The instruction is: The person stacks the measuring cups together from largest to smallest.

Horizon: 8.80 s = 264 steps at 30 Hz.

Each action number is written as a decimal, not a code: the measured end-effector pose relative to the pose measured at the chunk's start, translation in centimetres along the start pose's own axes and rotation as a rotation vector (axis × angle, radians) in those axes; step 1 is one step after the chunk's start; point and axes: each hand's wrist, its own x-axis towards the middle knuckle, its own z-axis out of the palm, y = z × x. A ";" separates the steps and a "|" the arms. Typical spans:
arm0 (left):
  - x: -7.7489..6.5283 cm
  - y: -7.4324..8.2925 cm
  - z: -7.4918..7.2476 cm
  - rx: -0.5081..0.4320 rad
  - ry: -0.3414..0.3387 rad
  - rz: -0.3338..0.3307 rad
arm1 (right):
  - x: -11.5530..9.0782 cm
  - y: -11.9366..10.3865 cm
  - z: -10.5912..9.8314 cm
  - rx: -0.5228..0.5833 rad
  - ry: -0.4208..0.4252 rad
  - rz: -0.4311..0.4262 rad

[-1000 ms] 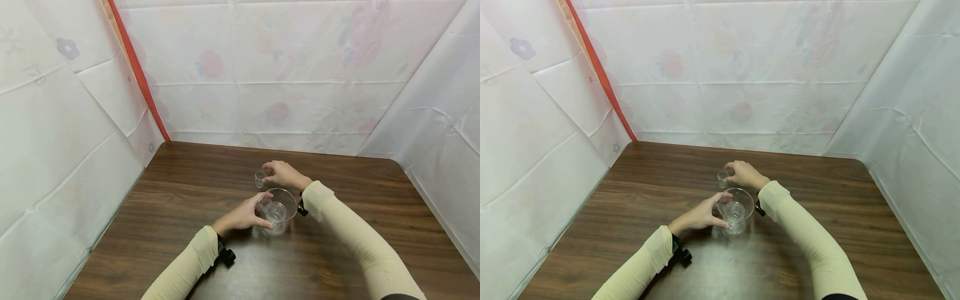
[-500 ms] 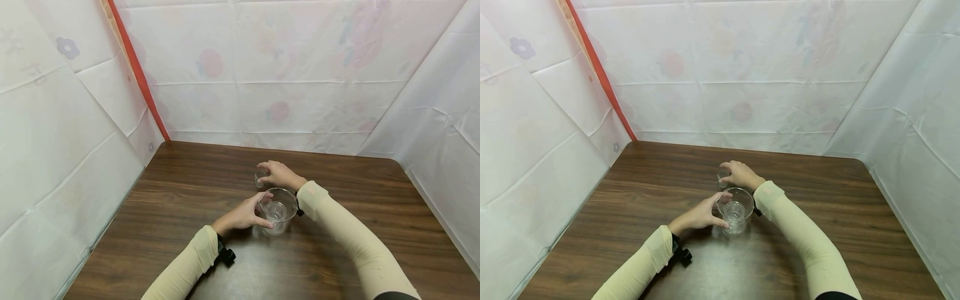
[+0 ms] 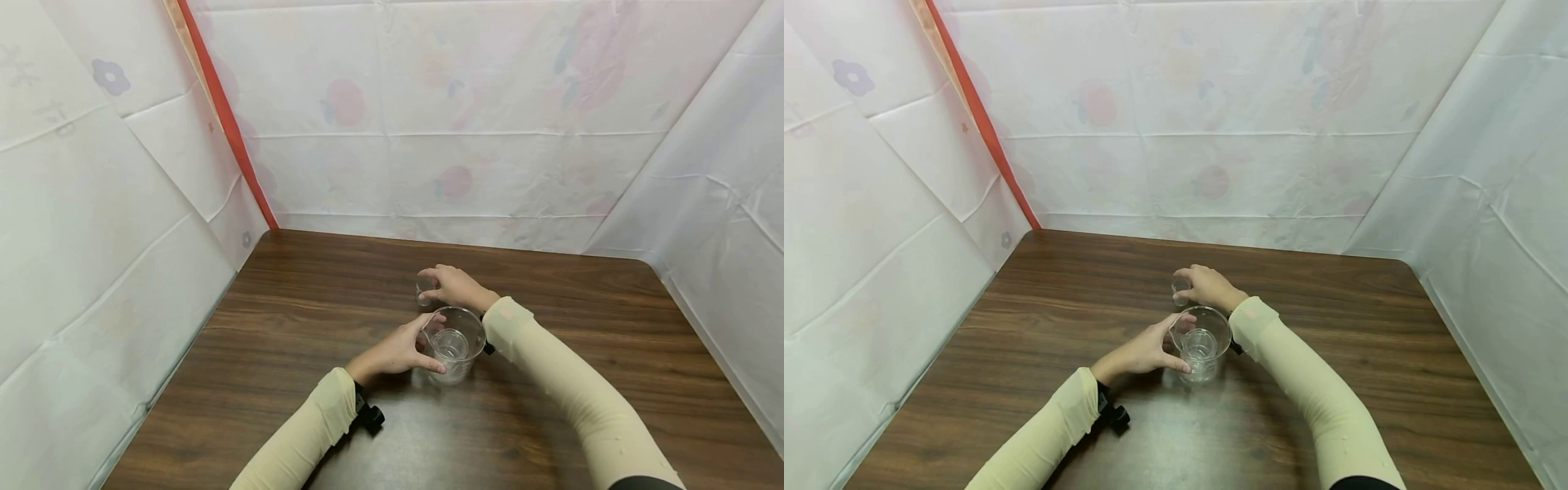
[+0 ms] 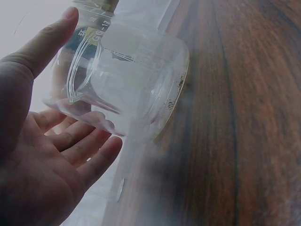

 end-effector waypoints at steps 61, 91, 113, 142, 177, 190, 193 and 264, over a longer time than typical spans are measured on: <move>0.0 0.1 -0.3 -0.003 -0.014 -0.004 | -0.6 -0.3 -1.2 -0.040 -0.030 0.053; -0.2 0.3 -0.1 0.009 0.003 -0.025 | -1.1 0.0 -1.0 -0.139 -0.019 0.032; -0.3 0.3 -0.1 0.037 0.014 -0.021 | -1.6 0.2 -1.8 -0.071 0.009 0.059; -0.2 0.2 -0.1 -0.033 -0.017 0.034 | -4.1 -2.1 -5.3 -0.027 0.151 -0.012; 0.1 0.5 0.1 -0.044 0.022 0.031 | -6.1 -3.2 -6.9 -0.031 0.258 -0.019; 0.0 0.5 0.0 -0.013 0.013 0.013 | -6.5 -3.6 -7.0 -0.011 0.269 -0.038; -0.1 0.5 0.1 -0.012 0.012 0.008 | -6.5 -3.8 -7.1 -0.018 0.275 -0.048; 0.1 0.0 -0.1 -0.051 0.000 0.023 | -9.9 -6.7 -8.5 0.021 0.263 -0.171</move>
